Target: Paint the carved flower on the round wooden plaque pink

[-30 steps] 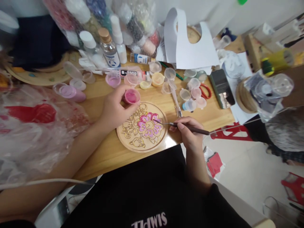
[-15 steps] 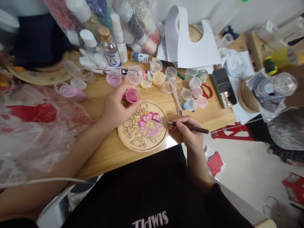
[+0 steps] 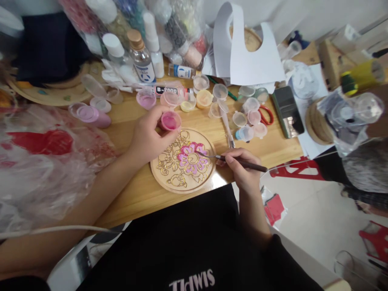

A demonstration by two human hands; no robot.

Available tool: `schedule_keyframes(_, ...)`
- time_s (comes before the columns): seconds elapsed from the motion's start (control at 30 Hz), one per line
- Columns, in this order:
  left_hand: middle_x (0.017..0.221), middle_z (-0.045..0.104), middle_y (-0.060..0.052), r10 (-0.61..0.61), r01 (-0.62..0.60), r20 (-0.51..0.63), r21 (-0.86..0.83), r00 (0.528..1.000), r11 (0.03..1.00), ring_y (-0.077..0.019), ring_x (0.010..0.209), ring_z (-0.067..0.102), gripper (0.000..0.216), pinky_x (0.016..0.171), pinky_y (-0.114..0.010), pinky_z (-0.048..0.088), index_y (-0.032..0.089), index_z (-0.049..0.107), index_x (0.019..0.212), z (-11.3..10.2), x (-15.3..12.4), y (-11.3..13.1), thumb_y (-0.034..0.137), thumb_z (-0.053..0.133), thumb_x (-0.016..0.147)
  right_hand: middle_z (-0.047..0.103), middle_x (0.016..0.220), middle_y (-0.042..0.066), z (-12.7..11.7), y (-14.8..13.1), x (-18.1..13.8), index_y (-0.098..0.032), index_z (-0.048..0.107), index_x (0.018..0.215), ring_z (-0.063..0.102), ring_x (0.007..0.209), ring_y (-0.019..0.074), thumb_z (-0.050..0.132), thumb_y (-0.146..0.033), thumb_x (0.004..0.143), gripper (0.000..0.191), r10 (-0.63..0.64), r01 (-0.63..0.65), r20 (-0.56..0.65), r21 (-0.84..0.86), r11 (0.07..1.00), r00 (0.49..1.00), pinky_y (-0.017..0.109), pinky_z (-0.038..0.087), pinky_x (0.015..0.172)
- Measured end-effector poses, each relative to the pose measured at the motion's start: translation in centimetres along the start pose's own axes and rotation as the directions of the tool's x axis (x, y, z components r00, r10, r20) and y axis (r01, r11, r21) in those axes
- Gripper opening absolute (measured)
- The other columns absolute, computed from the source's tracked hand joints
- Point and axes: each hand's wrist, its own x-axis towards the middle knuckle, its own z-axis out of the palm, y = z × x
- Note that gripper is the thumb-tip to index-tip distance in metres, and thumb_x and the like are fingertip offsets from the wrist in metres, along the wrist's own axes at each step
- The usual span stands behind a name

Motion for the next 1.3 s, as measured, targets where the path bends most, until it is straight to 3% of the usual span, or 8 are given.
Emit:
schedule_keyframes(0.37, 0.085, 0.074, 0.004, 0.08, -0.084, -0.062, -0.08, 0.995, 0.993, -0.0133, 0.071, 0.065, 0.022, 0.063, -0.025, 0.055, 0.024, 0.065, 0.098, 0.3, 0.0, -0.1, 0.018, 0.073, 0.079, 0.079, 0.069, 0.0, -0.1, 0.0, 0.1, -0.024, 0.08, 0.077, 0.075, 0.061, 0.0172, 0.086, -0.04, 0.083, 0.018, -0.029, 0.029, 0.013, 0.005, 1.0, 0.999, 0.031, 0.063, 0.059)
schedule_keyframes(0.6, 0.09, 0.074, 0.003, 0.003, -0.003, 0.014, -0.01, 1.0, 1.0, -0.0154, 0.08, 0.068, 0.021, 0.07, -0.026, 0.056, 0.024, 0.065, 0.101, 0.1, -0.1, 0.0, 0.018, 0.073, 0.082, 0.08, 0.07, -0.001, 0.1, 0.2, 0.0, -0.025, 0.078, 0.076, 0.076, 0.06, 0.0179, 0.086, -0.04, 0.083, 0.019, -0.036, 0.037, -0.028, 0.031, 0.999, 0.999, 0.032, 0.064, 0.059)
schedule_keyframes(0.8, 0.087, 0.074, 0.006, 0.12, -0.125, -0.088, -0.055, 0.989, 0.991, -0.0095, 0.073, 0.065, 0.022, 0.066, -0.022, 0.054, 0.022, 0.066, 0.099, 0.3, 0.0, -0.3, 0.014, 0.074, 0.08, 0.08, 0.069, -0.001, 0.3, 0.2, 0.0, -0.024, 0.079, 0.077, 0.076, 0.06, 0.0177, 0.085, -0.033, 0.085, 0.013, -0.053, 0.054, -0.026, 0.046, 0.998, 0.998, 0.031, 0.063, 0.059)
schedule_keyframes(1.03, 0.093, 0.076, 0.002, -0.01, 0.01, 0.013, 0.006, 1.0, 1.0, -0.0152, 0.08, 0.07, 0.023, 0.071, -0.025, 0.059, 0.022, 0.066, 0.103, 0.1, -0.1, -0.2, 0.021, 0.074, 0.082, 0.08, 0.066, -0.002, 0.4, 0.1, 0.0, -0.025, 0.079, 0.076, 0.076, 0.058, 0.0171, 0.085, -0.036, 0.086, 0.016, -0.044, 0.044, -0.027, 0.03, 0.999, 0.999, 0.029, 0.062, 0.057)
schedule_keyframes(1.17, 0.092, 0.077, 0.001, 0.026, -0.026, -0.001, -0.016, 1.0, 1.0, -0.0155, 0.078, 0.07, 0.024, 0.07, -0.025, 0.059, 0.021, 0.066, 0.103, 0.0, -0.1, -0.3, 0.022, 0.075, 0.081, 0.076, 0.06, -0.004, 1.0, 0.1, 0.0, -0.027, 0.075, 0.076, 0.071, 0.05, 0.0171, 0.084, -0.045, 0.088, 0.023, -0.087, 0.095, -0.1, 0.075, 0.993, 0.991, 0.031, 0.06, 0.051)
schedule_keyframes(1.3, 0.092, 0.076, 0.0, 0.03, -0.029, 0.006, -0.029, 1.0, 0.999, -0.0164, 0.079, 0.07, 0.022, 0.072, -0.027, 0.058, 0.02, 0.067, 0.104, 0.2, 0.0, -0.4, 0.023, 0.072, 0.082, 0.075, 0.06, -0.004, 1.4, -0.3, -0.3, -0.026, 0.076, 0.078, 0.071, 0.051, 0.0162, 0.081, -0.042, 0.092, 0.022, -0.138, 0.138, -0.128, -0.008, 0.99, 0.982, 0.029, 0.059, 0.051)
